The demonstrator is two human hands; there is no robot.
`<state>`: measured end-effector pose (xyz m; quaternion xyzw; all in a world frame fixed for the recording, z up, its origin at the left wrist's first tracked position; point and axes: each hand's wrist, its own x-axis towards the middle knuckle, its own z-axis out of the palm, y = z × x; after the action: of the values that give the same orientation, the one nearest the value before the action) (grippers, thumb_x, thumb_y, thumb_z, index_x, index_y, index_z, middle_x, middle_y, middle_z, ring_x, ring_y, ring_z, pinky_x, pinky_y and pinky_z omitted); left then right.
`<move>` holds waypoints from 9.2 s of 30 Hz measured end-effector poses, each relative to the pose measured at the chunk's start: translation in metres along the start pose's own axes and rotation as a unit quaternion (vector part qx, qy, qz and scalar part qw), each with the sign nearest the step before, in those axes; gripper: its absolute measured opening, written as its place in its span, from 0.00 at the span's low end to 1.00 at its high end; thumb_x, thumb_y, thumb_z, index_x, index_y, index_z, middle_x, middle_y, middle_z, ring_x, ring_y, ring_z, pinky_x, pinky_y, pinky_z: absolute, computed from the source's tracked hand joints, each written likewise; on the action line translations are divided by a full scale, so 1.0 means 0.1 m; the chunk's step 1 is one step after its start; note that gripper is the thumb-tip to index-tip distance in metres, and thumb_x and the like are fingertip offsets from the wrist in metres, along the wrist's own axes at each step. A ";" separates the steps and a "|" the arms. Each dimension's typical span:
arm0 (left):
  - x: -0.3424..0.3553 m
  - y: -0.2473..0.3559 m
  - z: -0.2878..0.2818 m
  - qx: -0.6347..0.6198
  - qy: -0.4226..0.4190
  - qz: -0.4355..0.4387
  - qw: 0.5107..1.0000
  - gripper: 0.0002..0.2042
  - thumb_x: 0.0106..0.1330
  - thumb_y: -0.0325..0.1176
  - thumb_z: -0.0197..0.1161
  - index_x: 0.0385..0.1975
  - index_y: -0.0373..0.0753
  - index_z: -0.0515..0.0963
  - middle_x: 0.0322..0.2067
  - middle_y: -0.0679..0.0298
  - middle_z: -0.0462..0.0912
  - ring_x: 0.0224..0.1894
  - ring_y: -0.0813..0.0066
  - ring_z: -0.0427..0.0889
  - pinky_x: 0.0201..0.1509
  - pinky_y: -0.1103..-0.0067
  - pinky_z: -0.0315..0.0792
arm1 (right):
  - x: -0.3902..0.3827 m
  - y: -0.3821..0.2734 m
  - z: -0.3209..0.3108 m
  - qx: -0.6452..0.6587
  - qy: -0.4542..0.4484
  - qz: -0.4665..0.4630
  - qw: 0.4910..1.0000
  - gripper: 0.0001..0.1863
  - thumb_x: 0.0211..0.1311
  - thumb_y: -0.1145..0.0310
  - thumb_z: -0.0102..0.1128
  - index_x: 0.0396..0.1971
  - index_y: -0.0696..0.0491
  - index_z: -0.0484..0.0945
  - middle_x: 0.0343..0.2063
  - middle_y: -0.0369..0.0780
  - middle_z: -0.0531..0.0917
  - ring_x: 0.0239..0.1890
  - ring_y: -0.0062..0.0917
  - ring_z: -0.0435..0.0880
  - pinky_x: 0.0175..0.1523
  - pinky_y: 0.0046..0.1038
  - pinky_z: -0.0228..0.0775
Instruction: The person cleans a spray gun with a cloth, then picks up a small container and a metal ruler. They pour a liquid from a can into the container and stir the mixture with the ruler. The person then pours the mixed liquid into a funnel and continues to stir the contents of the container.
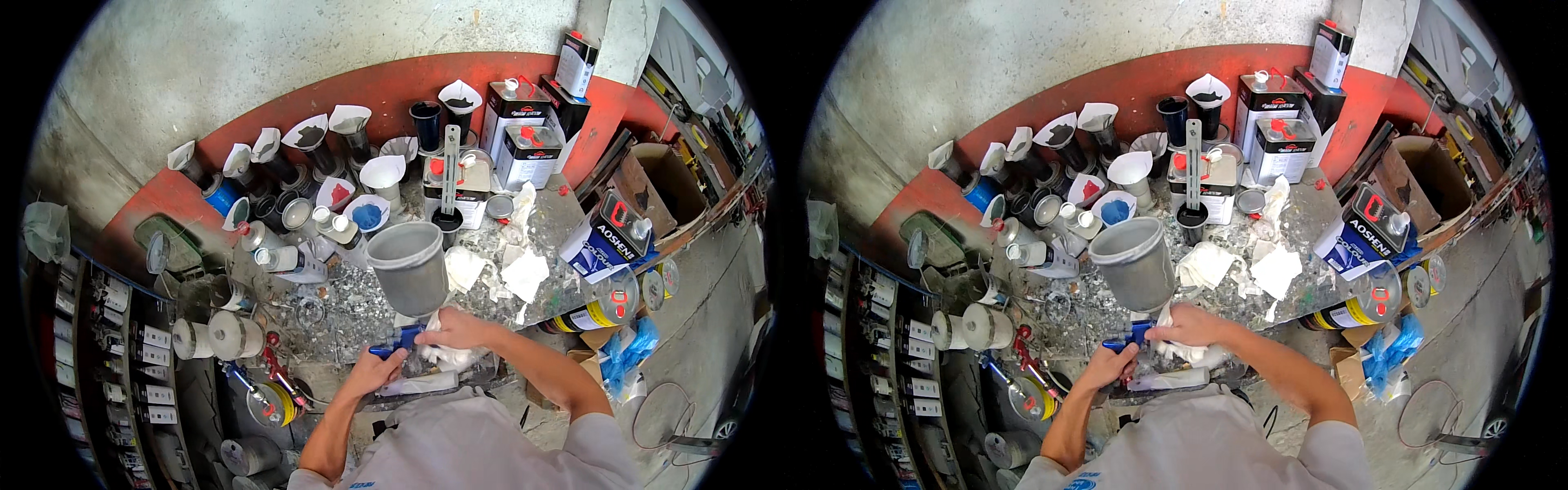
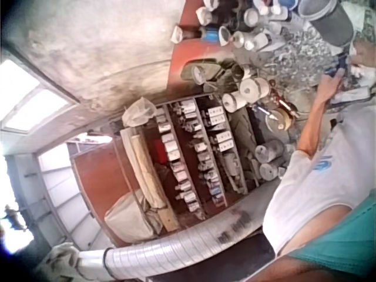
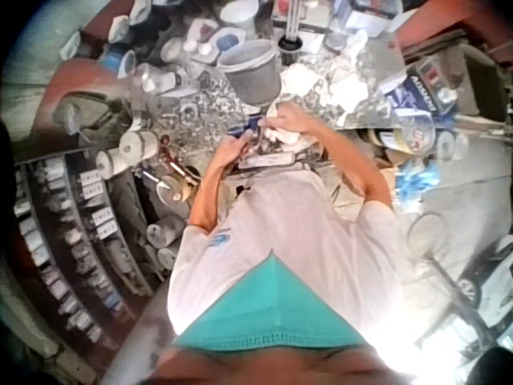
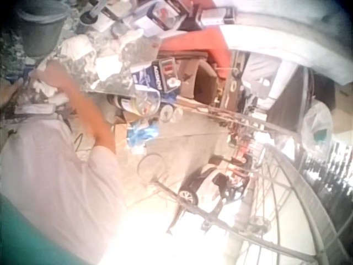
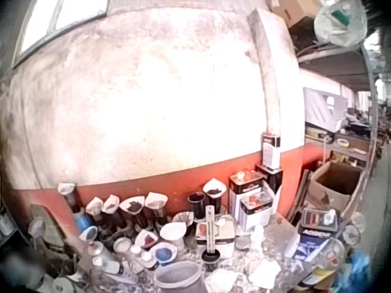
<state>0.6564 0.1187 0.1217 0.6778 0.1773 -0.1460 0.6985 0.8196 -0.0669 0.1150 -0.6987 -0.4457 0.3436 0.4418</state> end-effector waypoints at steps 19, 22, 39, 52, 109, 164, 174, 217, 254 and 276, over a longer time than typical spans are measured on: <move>0.09 0.01 -0.20 -0.235 0.105 -0.049 0.965 0.23 0.73 0.53 0.55 0.25 0.39 0.66 0.13 0.67 0.65 0.12 0.78 0.63 0.16 0.80 0.58 | -0.38 -0.19 -0.03 -0.211 0.292 -0.104 0.927 0.26 0.55 0.64 0.63 0.53 0.59 0.75 0.62 0.45 0.72 0.67 0.43 0.66 0.67 0.39 0.63; 0.07 0.07 -0.25 -0.185 0.037 -0.041 0.981 0.23 0.73 0.53 0.55 0.25 0.39 0.67 0.13 0.68 0.66 0.13 0.78 0.64 0.18 0.80 0.59 | -0.19 -0.41 -0.05 -0.066 0.200 -0.067 0.975 0.26 0.69 0.51 0.50 0.50 0.61 0.75 0.55 0.50 0.76 0.58 0.46 0.74 0.60 0.39 0.66; 0.13 -0.17 0.29 0.054 0.183 -0.034 0.981 0.22 0.70 0.43 0.62 0.17 0.32 0.75 0.12 0.67 0.72 0.17 0.78 0.71 0.22 0.75 0.65 | 0.21 -0.54 0.11 0.041 0.391 -0.104 0.914 0.37 0.78 0.46 0.19 0.71 0.63 0.50 0.68 0.51 0.58 0.72 0.39 0.55 0.75 0.33 0.42; -0.26 0.04 0.14 0.006 -0.066 -0.036 0.997 0.08 0.69 0.32 0.62 0.27 0.38 0.76 0.16 0.71 0.72 0.20 0.84 0.69 0.24 0.83 0.64 | 0.22 -0.40 -0.29 0.636 0.140 -0.074 0.755 0.26 0.72 0.56 0.53 0.60 0.60 0.70 0.51 0.43 0.80 0.51 0.27 0.80 0.55 0.28 0.73; 0.25 -1.76 -1.38 0.050 0.438 0.023 0.897 0.22 0.63 0.49 0.69 0.35 0.30 0.81 0.23 0.60 0.83 0.24 0.72 0.81 0.34 0.75 0.74 | -1.06 1.13 -0.17 -0.071 0.430 0.156 0.886 0.12 0.64 0.73 0.61 0.46 0.58 0.80 0.39 0.39 0.84 0.37 0.19 0.82 0.43 0.21 0.75; 0.03 -2.84 -0.64 0.692 0.029 0.105 0.714 0.06 0.57 0.29 0.61 0.27 0.40 0.85 0.33 0.60 0.85 0.41 0.63 0.85 0.40 0.67 0.79 | -1.11 1.09 2.56 -0.035 0.154 0.226 0.961 0.12 0.64 0.62 0.61 0.39 0.55 0.84 0.36 0.44 0.86 0.33 0.36 0.87 0.40 0.34 0.77; -0.54 -1.65 -0.25 0.650 0.030 0.251 0.716 0.08 0.53 0.28 0.60 0.33 0.39 0.80 0.33 0.63 0.79 0.40 0.67 0.81 0.42 0.71 0.77 | -0.66 0.43 2.23 -0.285 0.118 0.001 0.951 0.15 0.56 0.62 0.67 0.43 0.53 0.83 0.40 0.38 0.84 0.47 0.34 0.81 0.47 0.34 0.78; 0.37 -1.23 0.42 -0.492 0.158 -0.048 0.855 0.11 0.65 0.26 0.66 0.46 0.36 0.78 0.41 0.64 0.84 0.39 0.78 0.83 0.42 0.79 0.79 | -0.80 0.52 1.24 0.312 0.224 0.273 0.882 0.13 0.62 0.63 0.68 0.38 0.58 0.85 0.32 0.38 0.86 0.35 0.20 0.83 0.42 0.23 0.75; 0.20 -1.02 -0.09 -0.070 0.234 0.035 0.969 0.09 0.64 0.35 0.67 0.35 0.35 0.84 0.24 0.67 0.84 0.26 0.83 0.79 0.32 0.81 0.73 | 1.07 -1.15 0.63 -0.249 0.112 -0.133 0.953 0.26 0.62 0.64 0.65 0.60 0.48 0.71 0.27 0.39 0.85 0.25 0.32 0.85 0.30 0.31 0.76; 3.25 0.16 0.39 0.032 0.182 0.251 0.950 0.42 0.42 0.29 0.81 0.60 0.38 0.66 0.54 0.58 0.77 0.57 0.67 0.76 0.63 0.74 0.68 | -0.91 0.63 -0.87 0.151 0.386 0.205 0.887 0.11 0.69 0.72 0.58 0.47 0.60 0.81 0.31 0.37 0.86 0.27 0.13 0.79 0.34 0.16 0.73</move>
<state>0.9564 0.0921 -0.0081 0.7372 0.1204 0.1542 0.6467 0.8821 -0.1918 0.0973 -0.7765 -0.0297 0.1928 0.5992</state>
